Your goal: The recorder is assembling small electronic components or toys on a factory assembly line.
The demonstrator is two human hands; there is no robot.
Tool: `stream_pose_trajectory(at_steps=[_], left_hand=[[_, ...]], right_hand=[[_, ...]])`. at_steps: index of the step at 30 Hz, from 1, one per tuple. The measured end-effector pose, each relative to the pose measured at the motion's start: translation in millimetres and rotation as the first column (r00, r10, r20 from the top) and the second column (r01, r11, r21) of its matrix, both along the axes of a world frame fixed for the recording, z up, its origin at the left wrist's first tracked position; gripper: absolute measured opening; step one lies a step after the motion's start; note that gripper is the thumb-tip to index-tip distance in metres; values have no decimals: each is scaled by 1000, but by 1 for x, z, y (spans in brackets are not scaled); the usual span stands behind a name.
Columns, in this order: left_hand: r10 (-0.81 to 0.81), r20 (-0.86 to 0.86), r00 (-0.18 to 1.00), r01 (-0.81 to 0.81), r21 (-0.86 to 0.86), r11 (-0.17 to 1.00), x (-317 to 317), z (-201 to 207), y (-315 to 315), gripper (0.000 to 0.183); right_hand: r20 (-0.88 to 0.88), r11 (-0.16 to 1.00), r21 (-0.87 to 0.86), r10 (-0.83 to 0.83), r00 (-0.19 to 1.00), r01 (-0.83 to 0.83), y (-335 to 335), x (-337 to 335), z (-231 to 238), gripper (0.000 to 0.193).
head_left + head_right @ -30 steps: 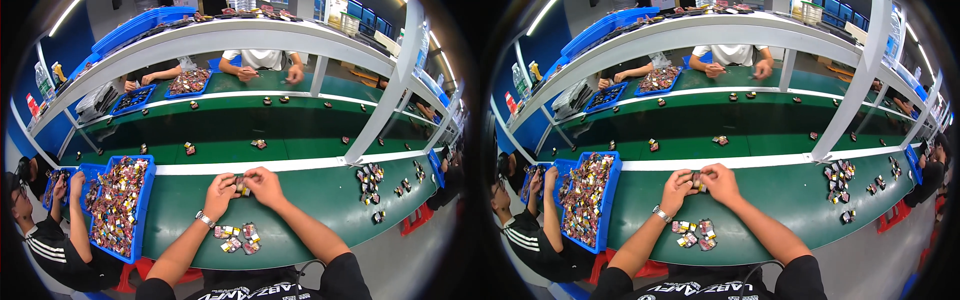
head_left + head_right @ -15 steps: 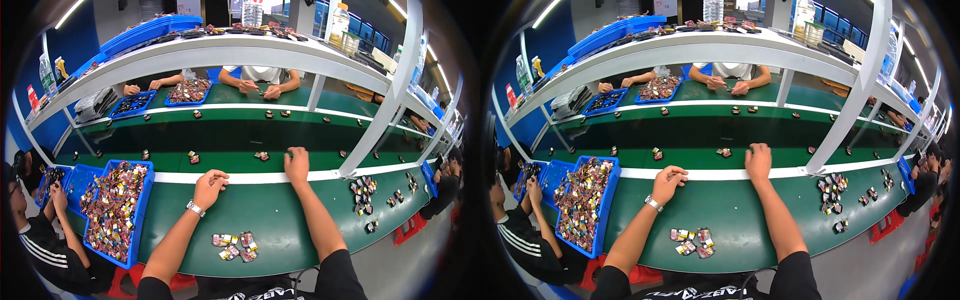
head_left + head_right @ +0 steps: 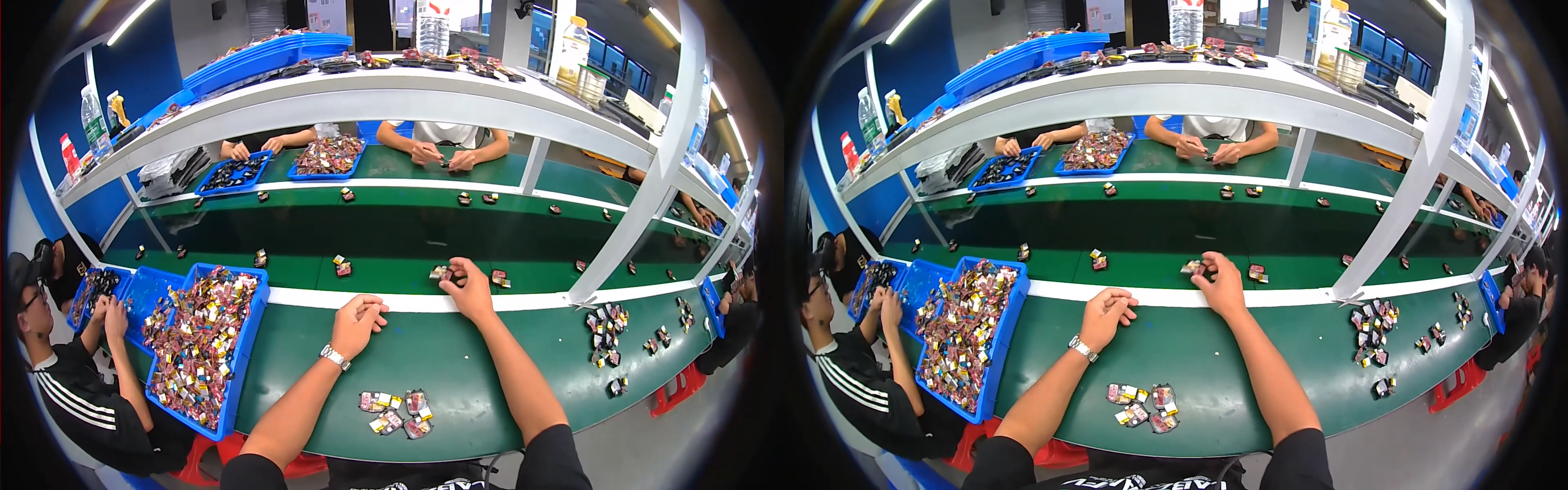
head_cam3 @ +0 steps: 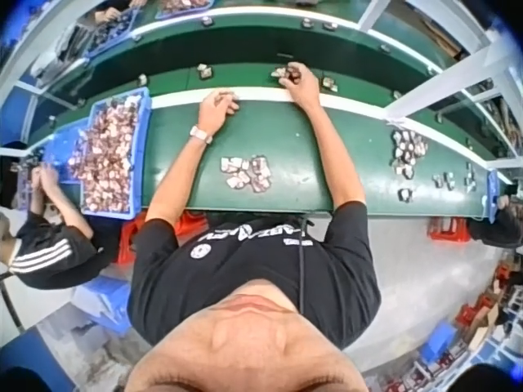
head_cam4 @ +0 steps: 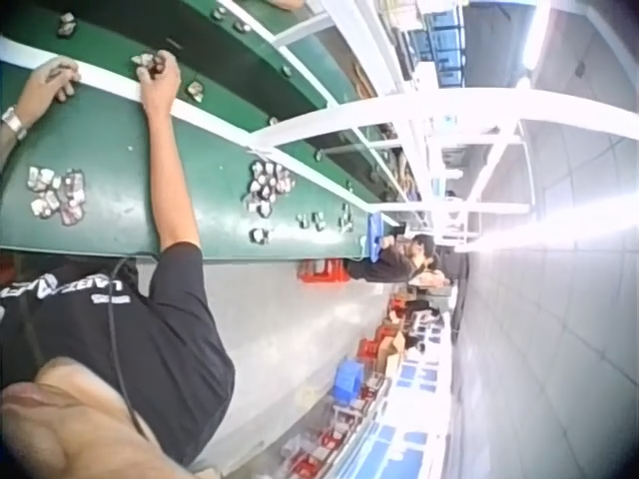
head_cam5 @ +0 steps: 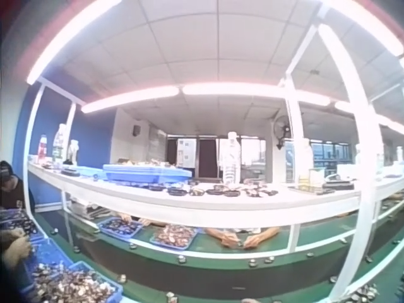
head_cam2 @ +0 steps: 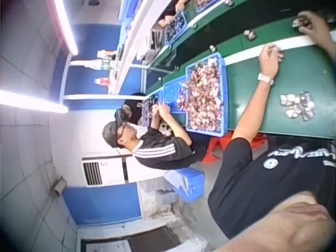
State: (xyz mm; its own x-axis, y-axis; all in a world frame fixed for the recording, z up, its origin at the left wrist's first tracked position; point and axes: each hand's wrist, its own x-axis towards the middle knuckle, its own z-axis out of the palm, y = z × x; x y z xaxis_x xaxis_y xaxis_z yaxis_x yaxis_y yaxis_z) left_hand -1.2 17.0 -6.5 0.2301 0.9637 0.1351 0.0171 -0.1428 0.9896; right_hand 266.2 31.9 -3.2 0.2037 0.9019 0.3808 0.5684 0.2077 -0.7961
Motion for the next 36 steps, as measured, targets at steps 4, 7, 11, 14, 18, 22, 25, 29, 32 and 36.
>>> stream_pose_trajectory(at_steps=[4,7,11,14,18,22,25,29,32,36], left_hand=[[-261,192,946,306,-266,914,6,16,-8,37],[-380,339,861,493,-371,787,5,20,-11,36],[-430,319,844,528,-362,768,6,17,-13,38],[-362,386,849,498,-352,793,10,16,-12,41],[-296,462,836,476,-345,809,11,13,-17,42],[-291,475,831,472,-323,820,13,18,-21,37],[-301,441,845,464,-328,823,15,25,-23,33],[-290,464,837,472,-345,811,13,15,-20,30],[-313,457,833,490,-345,800,13,14,-19,28],[-336,444,831,500,-329,801,14,12,-18,29]], right_hand=[[-39,928,16,373,927,-373,-56,-27,35,46],[84,856,-14,517,852,-517,-76,-39,43,46],[205,859,65,487,849,-509,-77,-40,43,38],[129,948,126,278,952,-294,-79,-53,33,31],[279,976,152,107,954,-154,-84,-80,30,24],[398,951,281,9,917,-131,-84,-85,25,24],[438,930,346,-42,898,-125,-85,-84,18,21],[453,928,344,-31,891,-142,-83,-85,20,17],[421,914,323,92,902,-244,-79,-77,19,16],[268,921,252,230,936,-298,-75,-70,20,15]])
